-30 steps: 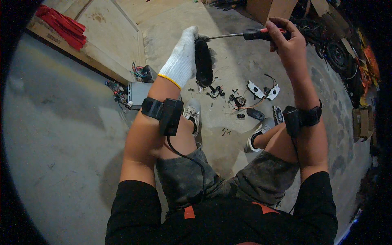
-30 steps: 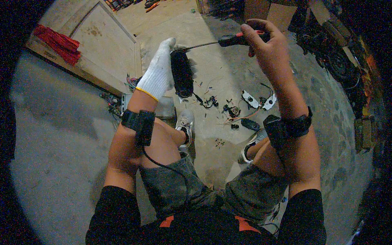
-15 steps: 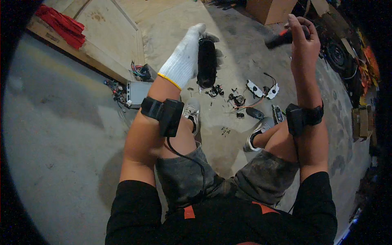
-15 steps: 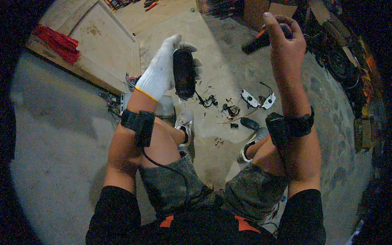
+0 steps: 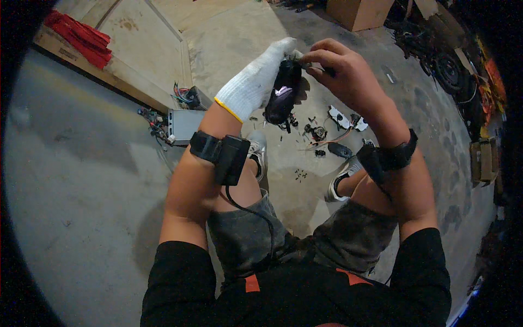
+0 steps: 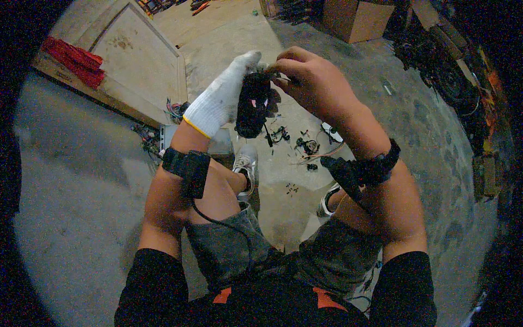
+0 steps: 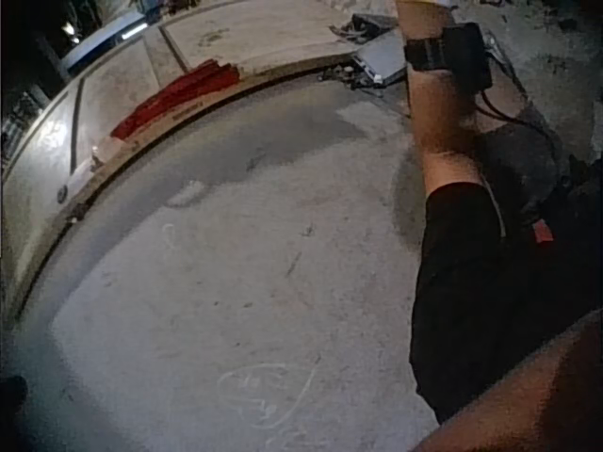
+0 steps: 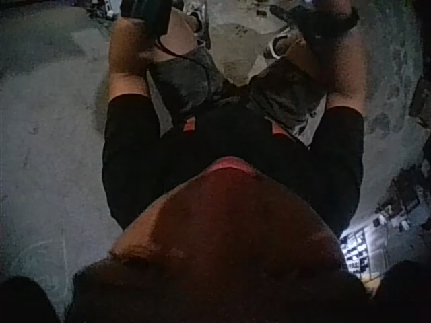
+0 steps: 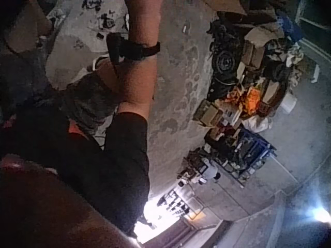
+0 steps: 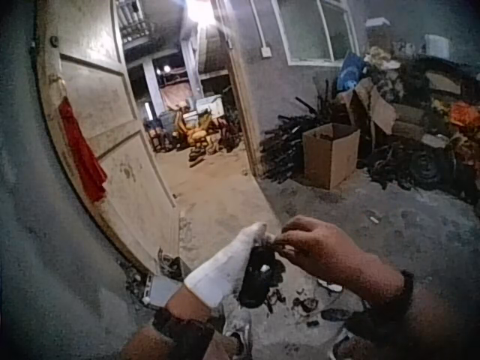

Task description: Disassembling an electronic bike display component using a screwdriver.

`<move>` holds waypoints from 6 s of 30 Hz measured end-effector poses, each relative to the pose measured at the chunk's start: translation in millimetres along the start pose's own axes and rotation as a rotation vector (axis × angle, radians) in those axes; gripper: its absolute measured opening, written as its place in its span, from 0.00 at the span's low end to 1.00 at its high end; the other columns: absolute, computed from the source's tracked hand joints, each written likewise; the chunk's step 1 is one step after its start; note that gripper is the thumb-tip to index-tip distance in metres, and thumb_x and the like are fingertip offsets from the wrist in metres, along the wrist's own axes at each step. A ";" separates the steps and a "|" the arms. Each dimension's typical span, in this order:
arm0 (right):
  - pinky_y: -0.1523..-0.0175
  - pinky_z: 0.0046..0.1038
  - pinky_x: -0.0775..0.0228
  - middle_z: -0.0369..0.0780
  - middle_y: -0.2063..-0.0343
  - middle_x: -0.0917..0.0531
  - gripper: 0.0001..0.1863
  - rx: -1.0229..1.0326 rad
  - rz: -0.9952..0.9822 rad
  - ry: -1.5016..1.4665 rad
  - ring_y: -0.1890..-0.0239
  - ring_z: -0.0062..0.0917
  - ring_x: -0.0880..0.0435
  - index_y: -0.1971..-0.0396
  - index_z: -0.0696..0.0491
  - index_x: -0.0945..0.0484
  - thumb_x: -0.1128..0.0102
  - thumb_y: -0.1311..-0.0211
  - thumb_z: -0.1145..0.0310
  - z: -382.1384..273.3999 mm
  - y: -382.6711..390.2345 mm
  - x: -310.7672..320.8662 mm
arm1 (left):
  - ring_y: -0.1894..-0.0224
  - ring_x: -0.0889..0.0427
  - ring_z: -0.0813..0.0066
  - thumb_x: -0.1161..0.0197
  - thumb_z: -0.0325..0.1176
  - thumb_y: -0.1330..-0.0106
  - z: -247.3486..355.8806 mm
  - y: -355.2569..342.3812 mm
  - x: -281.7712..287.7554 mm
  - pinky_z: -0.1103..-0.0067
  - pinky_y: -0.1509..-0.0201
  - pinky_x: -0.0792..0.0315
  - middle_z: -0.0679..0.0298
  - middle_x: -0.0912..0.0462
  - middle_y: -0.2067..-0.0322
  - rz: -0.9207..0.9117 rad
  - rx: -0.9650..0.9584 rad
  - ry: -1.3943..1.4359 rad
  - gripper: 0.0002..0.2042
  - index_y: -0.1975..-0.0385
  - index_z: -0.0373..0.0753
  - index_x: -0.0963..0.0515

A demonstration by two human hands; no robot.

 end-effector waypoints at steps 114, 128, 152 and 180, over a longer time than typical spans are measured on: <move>0.57 0.28 0.26 0.41 0.67 0.16 0.35 -0.569 -0.297 -0.404 0.66 0.25 0.20 0.44 0.55 0.24 0.26 0.50 0.52 36.7 22.6 -24.9 | 0.63 0.18 0.52 0.60 0.68 0.34 1.0 -40.5 -0.3 0.57 0.54 0.22 0.51 0.18 0.65 0.263 -0.240 0.668 0.35 0.59 0.36 0.24; 0.75 0.20 0.38 0.31 0.74 0.21 0.35 -0.805 -0.105 0.139 0.79 0.14 0.29 0.41 0.53 0.24 0.27 0.49 0.56 89.6 65.1 99.7 | 0.71 0.21 0.64 0.60 0.68 0.31 -4.0 -33.6 -49.8 0.71 0.64 0.29 0.59 0.19 0.73 0.431 -0.165 0.298 0.35 0.66 0.37 0.22; 0.51 0.42 0.25 0.44 0.46 0.24 0.34 -1.254 -0.258 0.302 0.54 0.45 0.18 0.40 0.50 0.28 0.32 0.48 0.55 184.5 457.7 -165.5 | 0.50 0.19 0.54 0.49 0.53 0.30 15.0 25.6 -30.2 0.56 0.37 0.29 0.48 0.19 0.55 0.197 -0.303 0.373 0.28 0.47 0.30 0.28; 0.74 0.18 0.35 0.31 0.73 0.21 0.26 -0.911 -0.383 -0.803 0.77 0.13 0.25 0.44 0.52 0.24 0.36 0.38 0.54 56.0 150.5 57.2 | 0.59 0.17 0.61 0.59 0.64 0.30 -33.5 -46.1 -135.7 0.68 0.49 0.24 0.52 0.15 0.59 0.126 -0.386 0.349 0.34 0.60 0.35 0.19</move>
Point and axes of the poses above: each hand's wrist, its own y-axis away from the middle knuckle, its own x-axis out of the back of the hand, z = x × y, the point moved 3 cm from there along -y, towards the middle knuckle
